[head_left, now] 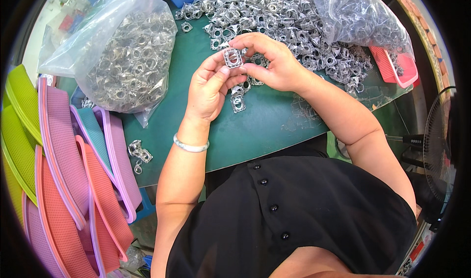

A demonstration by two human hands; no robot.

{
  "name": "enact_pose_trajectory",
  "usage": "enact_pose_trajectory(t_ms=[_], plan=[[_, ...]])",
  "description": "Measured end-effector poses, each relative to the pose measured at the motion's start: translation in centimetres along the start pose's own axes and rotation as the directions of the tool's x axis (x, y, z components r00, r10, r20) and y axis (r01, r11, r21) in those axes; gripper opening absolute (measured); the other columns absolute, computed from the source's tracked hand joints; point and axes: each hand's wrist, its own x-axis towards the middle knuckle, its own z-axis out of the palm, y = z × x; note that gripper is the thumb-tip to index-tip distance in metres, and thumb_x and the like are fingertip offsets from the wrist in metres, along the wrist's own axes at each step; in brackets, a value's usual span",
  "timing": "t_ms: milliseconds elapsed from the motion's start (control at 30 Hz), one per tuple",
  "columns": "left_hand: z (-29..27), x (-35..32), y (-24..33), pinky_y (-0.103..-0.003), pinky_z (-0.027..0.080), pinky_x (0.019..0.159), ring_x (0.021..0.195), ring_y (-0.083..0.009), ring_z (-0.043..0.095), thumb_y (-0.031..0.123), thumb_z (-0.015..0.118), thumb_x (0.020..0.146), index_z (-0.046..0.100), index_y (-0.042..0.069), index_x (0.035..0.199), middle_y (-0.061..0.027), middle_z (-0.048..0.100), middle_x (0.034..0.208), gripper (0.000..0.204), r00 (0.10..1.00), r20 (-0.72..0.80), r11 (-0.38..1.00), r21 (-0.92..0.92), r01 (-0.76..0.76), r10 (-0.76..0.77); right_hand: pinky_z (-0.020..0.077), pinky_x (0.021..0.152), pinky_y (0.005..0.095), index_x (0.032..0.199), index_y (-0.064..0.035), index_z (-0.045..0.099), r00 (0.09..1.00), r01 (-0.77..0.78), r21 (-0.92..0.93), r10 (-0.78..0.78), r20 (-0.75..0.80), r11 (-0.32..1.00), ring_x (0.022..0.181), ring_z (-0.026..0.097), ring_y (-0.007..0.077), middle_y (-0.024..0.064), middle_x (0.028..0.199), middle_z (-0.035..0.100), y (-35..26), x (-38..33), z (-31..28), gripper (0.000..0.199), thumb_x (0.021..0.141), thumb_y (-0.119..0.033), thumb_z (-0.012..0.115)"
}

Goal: The person picks up metal fittings from a pile, rotates them by hand, and places them back down after checking different sides.

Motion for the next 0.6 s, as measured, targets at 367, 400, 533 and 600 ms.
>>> enact_pose_trajectory(t_ms=[367, 400, 533, 600], plan=[[0.24, -0.03, 0.1, -0.033, 0.05, 0.081, 0.095, -0.0212, 0.058, 0.002, 0.047, 0.087, 0.047, 0.0, 0.118, -0.0126, 0.057, 0.107, 0.031, 0.999, 0.0, 0.998, 0.044, -0.046, 0.046, 0.0472, 0.064, 0.0276, 0.103, -0.0042, 0.055, 0.999, 0.033, -0.01, -0.033, -0.014, 0.999, 0.075, 0.057, 0.0182, 0.0085, 0.096, 0.058, 0.02, 0.17, -0.09, 0.037, 0.068, -0.001, 0.066], [0.27, -0.03, 0.09, -0.032, 0.05, 0.081, 0.095, -0.0209, 0.058, 0.002, 0.047, 0.087, 0.047, 0.0, 0.118, -0.0123, 0.057, 0.106, 0.031, 0.999, -0.009, 0.998, 0.047, -0.045, 0.045, 0.0473, 0.064, 0.0275, 0.103, -0.0041, 0.055, 0.999, 0.029, -0.013, -0.029, -0.013, 0.999, 0.075, 0.057, 0.0181, 0.0083, 0.096, 0.058, -0.05, 0.17, -0.12, 0.037, 0.068, -0.001, 0.066], [0.62, -0.17, 0.36, -0.031, 0.05, 0.08, 0.093, -0.0193, 0.059, 0.002, 0.048, 0.087, 0.047, 0.0, 0.118, -0.0108, 0.058, 0.105, 0.031, 0.998, -0.041, 0.996, 0.073, -0.044, 0.048, 0.0478, 0.065, 0.027, 0.104, -0.0029, 0.055, 1.0, -0.018, 0.036, 0.019, -0.001, 0.999, 0.078, 0.058, 0.017, 0.0083, 0.096, 0.059, -0.18, 0.16, 0.02, 0.037, 0.069, 0.001, 0.064], [0.69, -0.13, 0.37, -0.03, 0.051, 0.079, 0.09, -0.018, 0.059, 0.002, 0.049, 0.086, 0.047, -0.001, 0.118, -0.0106, 0.058, 0.105, 0.031, 0.998, -0.046, 0.996, 0.079, -0.044, 0.048, 0.0481, 0.066, 0.0268, 0.106, -0.0024, 0.054, 0.999, -0.039, 0.073, 0.04, -0.002, 0.997, 0.08, 0.058, 0.0165, 0.0084, 0.095, 0.06, -0.32, 0.13, -0.02, 0.038, 0.069, 0.002, 0.064]])
